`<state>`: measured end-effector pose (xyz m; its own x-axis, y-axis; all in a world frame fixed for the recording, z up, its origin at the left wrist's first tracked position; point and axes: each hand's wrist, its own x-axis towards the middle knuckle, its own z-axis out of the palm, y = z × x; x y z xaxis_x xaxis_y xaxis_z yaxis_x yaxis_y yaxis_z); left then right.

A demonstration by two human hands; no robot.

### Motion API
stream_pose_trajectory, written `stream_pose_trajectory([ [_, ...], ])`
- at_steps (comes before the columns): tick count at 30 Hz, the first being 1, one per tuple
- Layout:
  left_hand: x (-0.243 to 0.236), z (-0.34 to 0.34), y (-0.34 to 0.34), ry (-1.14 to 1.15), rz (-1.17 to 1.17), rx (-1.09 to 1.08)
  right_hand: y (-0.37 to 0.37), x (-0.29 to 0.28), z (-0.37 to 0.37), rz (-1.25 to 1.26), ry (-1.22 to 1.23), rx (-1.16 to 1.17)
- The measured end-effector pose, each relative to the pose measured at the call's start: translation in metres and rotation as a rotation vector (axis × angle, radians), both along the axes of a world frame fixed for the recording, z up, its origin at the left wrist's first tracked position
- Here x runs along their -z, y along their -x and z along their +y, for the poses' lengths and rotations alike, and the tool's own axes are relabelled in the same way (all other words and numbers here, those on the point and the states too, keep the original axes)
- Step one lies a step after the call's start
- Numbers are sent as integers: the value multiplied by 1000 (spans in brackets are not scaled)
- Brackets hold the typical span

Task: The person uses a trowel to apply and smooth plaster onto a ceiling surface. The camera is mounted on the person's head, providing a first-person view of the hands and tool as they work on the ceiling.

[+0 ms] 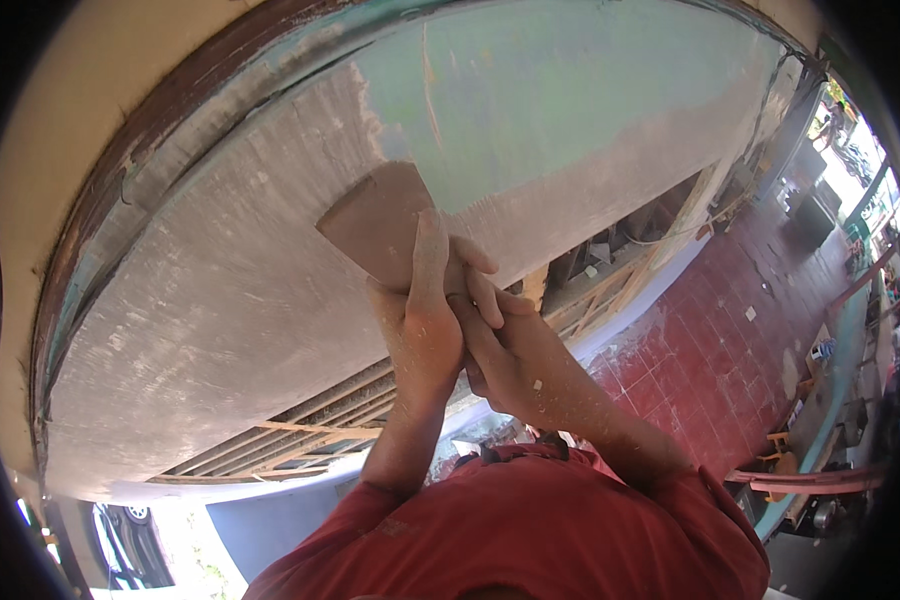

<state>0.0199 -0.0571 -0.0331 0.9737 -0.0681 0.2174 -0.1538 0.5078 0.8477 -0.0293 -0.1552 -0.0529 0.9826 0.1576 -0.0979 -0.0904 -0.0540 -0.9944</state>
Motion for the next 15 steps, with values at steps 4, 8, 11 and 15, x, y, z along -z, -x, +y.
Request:
stream_pose_trajectory([
  [4, 5, 2, 5, 17, 62, 6, 0, -2, 9, 127, -289, 36],
  [8, 28, 5, 5, -41, 59, 39, 13, 34, 5, 110, -414, -38],
  [11, 9, 6, -3, -66, 23, 85, 3, 20, 7, 38, -423, -44],
  [15, 8, 9, -2, -116, 52, 69, 6, 16, 9, 113, -360, 22],
])
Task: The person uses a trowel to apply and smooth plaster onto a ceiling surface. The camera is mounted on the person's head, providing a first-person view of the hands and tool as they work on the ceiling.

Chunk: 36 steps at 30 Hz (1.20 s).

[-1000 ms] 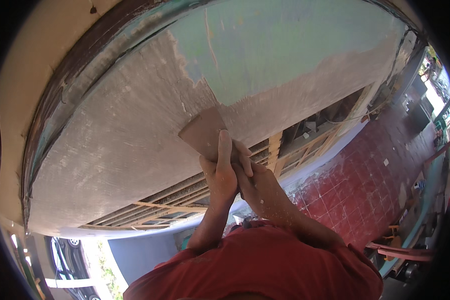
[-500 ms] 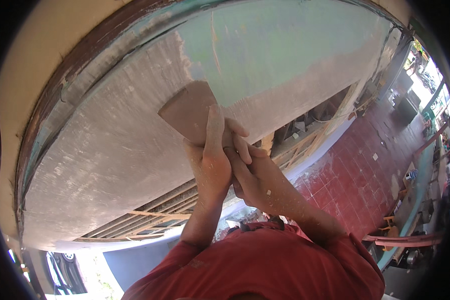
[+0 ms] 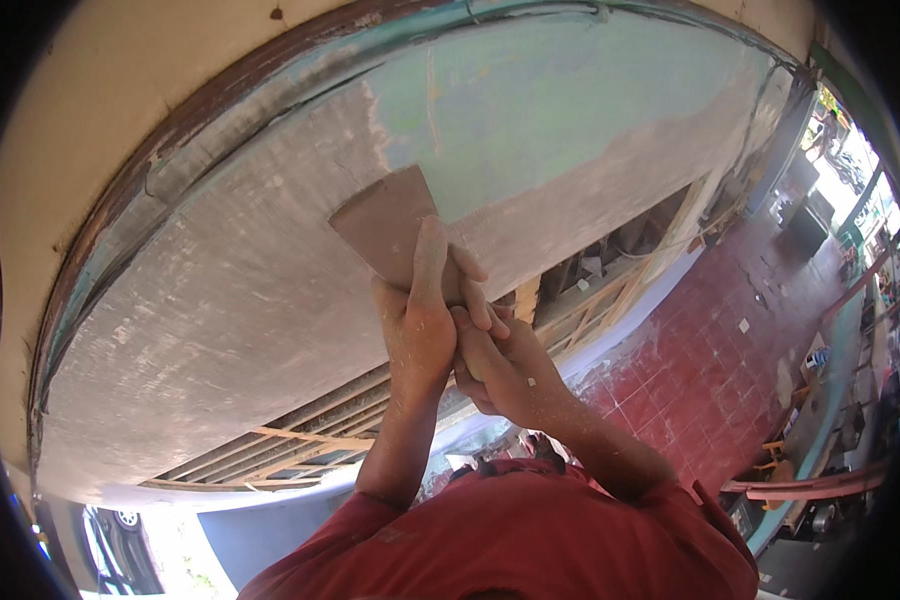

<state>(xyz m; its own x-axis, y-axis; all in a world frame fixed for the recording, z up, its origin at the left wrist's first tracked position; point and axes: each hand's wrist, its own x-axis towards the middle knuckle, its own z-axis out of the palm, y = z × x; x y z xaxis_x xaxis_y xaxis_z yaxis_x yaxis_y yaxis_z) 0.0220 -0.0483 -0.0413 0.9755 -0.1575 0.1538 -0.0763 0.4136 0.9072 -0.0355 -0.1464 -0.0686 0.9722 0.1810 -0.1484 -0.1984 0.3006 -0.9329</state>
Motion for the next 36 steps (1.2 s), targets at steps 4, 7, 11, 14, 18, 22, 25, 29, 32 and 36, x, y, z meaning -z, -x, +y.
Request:
stream_pose_trajectory([
  [4, 9, 1, 10, 27, 46, 2, 8, 10, 4, -46, 93, 28],
  [7, -5, 1, 5, -4, 6, -8, -3, 8, 0, -209, 180, -8],
  [11, -4, 0, 3, 16, -6, -17, -2, 3, 0, -129, 28, -28],
  [14, 11, -2, 3, 6, -17, -52, 1, 6, -2, -118, 61, -31],
  [18, -19, 1, -1, 37, -29, -52, -8, -12, 1, -126, 2, -63],
  [22, -6, 0, 4, 62, -35, -89, -3, 2, 2, -86, -32, -59],
  [25, -1, 1, 9, 57, -53, -100, 3, 1, 1, -20, 46, -16],
  [29, -35, -5, -5, 57, -79, -74, -15, -15, 0, -78, 33, 73],
  [32, -33, -5, -3, 108, -115, -43, -15, -27, -2, -194, 92, 43],
  [36, -4, -9, 7, 126, -23, -118, 1, 2, -9, -3, -74, -61],
])
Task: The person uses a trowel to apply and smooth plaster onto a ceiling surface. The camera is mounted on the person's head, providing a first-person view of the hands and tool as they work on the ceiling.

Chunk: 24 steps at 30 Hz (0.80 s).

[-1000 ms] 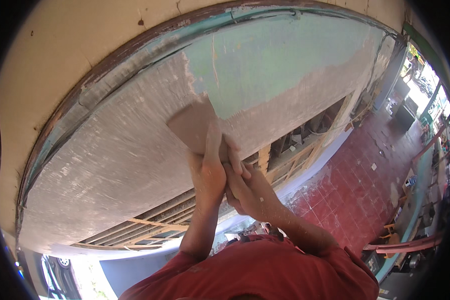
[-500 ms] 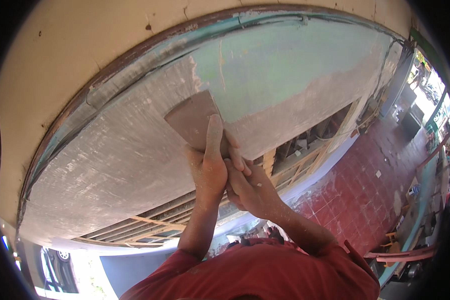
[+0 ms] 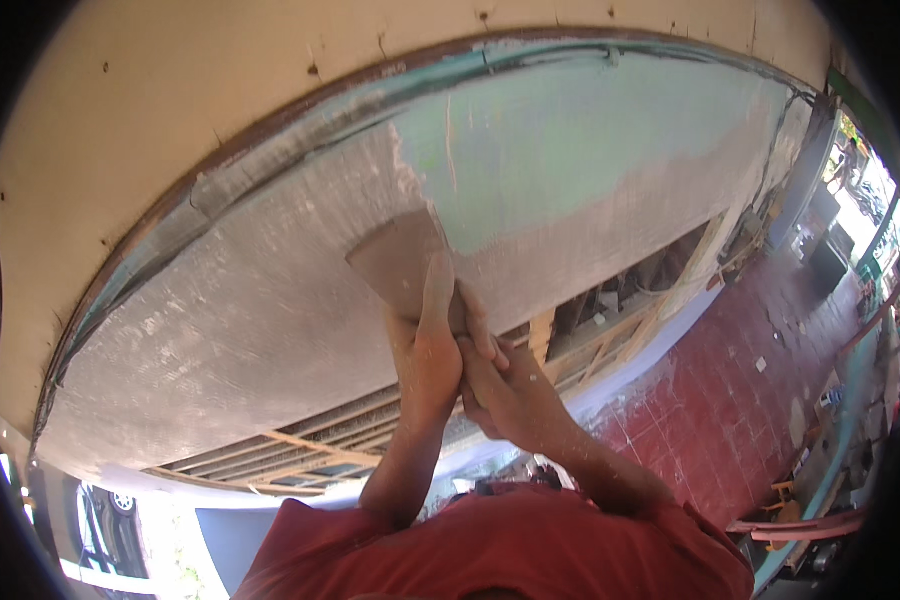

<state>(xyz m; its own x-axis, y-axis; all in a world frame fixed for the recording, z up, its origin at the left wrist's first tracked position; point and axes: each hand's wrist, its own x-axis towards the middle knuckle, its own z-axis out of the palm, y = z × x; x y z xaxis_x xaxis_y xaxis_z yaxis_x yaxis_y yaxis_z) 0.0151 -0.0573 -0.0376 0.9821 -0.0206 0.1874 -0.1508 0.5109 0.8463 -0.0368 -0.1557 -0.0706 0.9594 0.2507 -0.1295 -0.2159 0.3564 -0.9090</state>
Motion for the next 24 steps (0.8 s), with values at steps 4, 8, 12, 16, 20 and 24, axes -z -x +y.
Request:
stream_pose_trajectory([
  [4, -32, 2, -14, -40, -157, -3, -27, -15, 3, -636, 456, 288],
  [8, -47, 1, -14, -17, -150, 24, -19, -58, -1, -154, 160, 32],
  [12, -19, 0, 1, -52, -41, -21, -1, -25, 0, -94, 102, -14],
  [16, -44, 2, -6, -77, -67, 39, -16, -57, 1, -118, 100, 12],
  [20, -42, 0, -7, -48, -95, 19, -13, -46, 4, -52, 112, 60],
  [24, -27, -4, -2, -42, -72, -16, -15, -35, -9, -37, 91, -17],
])
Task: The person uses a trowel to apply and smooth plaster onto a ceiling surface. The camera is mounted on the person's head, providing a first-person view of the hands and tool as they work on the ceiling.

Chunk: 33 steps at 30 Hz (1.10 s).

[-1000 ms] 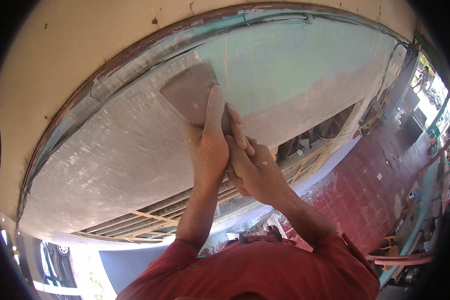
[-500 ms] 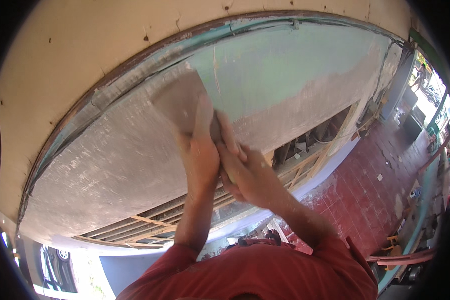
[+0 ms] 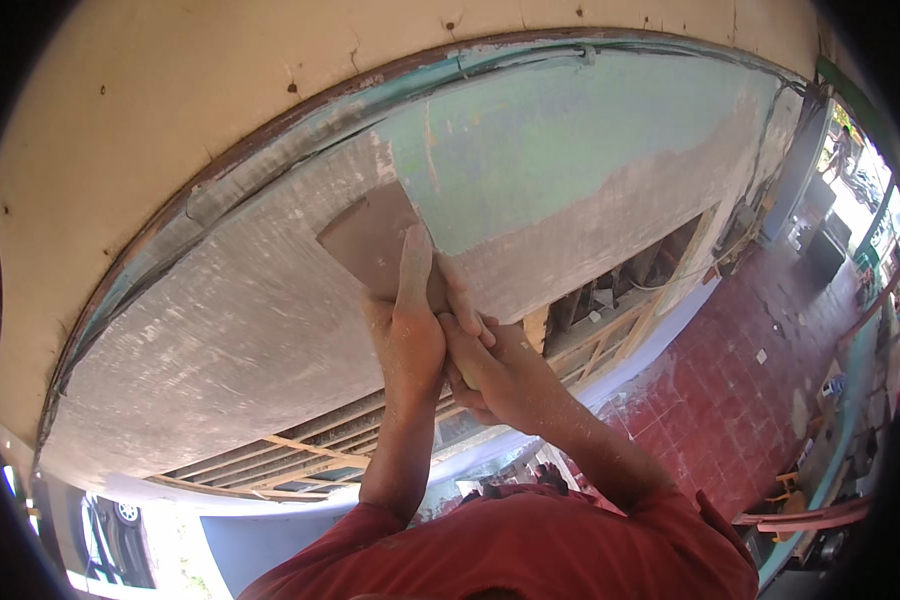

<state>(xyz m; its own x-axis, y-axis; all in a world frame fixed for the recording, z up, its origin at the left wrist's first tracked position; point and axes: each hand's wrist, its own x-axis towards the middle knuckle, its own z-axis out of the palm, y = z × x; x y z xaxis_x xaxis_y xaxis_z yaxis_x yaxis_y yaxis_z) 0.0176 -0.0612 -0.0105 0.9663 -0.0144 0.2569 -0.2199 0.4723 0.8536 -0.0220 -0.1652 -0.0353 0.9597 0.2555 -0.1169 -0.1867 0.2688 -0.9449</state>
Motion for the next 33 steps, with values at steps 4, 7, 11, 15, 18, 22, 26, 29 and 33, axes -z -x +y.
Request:
stream_pose_trajectory([
  [4, -28, 1, -9, -38, -95, 16, -12, -24, -3, -76, -73, -62],
  [7, -28, 1, -9, -19, -98, 19, -1, -27, 4, -69, -20, -9],
  [11, -10, -1, -3, -25, -38, 7, 8, -8, 13, -125, 65, 125],
  [15, -36, 0, -12, -41, -110, 39, -4, -31, 6, -66, -10, 55],
  [18, -32, 0, -12, -21, -150, 65, -6, -25, 1, -145, -32, -3],
  [22, 4, 3, -3, -68, -71, -13, 11, 8, 13, -66, 24, 35],
  [26, -9, 2, -7, -77, -30, 13, 0, -3, 15, -51, 3, 142],
  [29, -25, 5, -10, -60, -70, 54, -10, -11, 8, -129, -29, 6],
  [33, -1, 2, -5, -40, -56, 27, 2, -1, 11, -49, 5, 85],
])
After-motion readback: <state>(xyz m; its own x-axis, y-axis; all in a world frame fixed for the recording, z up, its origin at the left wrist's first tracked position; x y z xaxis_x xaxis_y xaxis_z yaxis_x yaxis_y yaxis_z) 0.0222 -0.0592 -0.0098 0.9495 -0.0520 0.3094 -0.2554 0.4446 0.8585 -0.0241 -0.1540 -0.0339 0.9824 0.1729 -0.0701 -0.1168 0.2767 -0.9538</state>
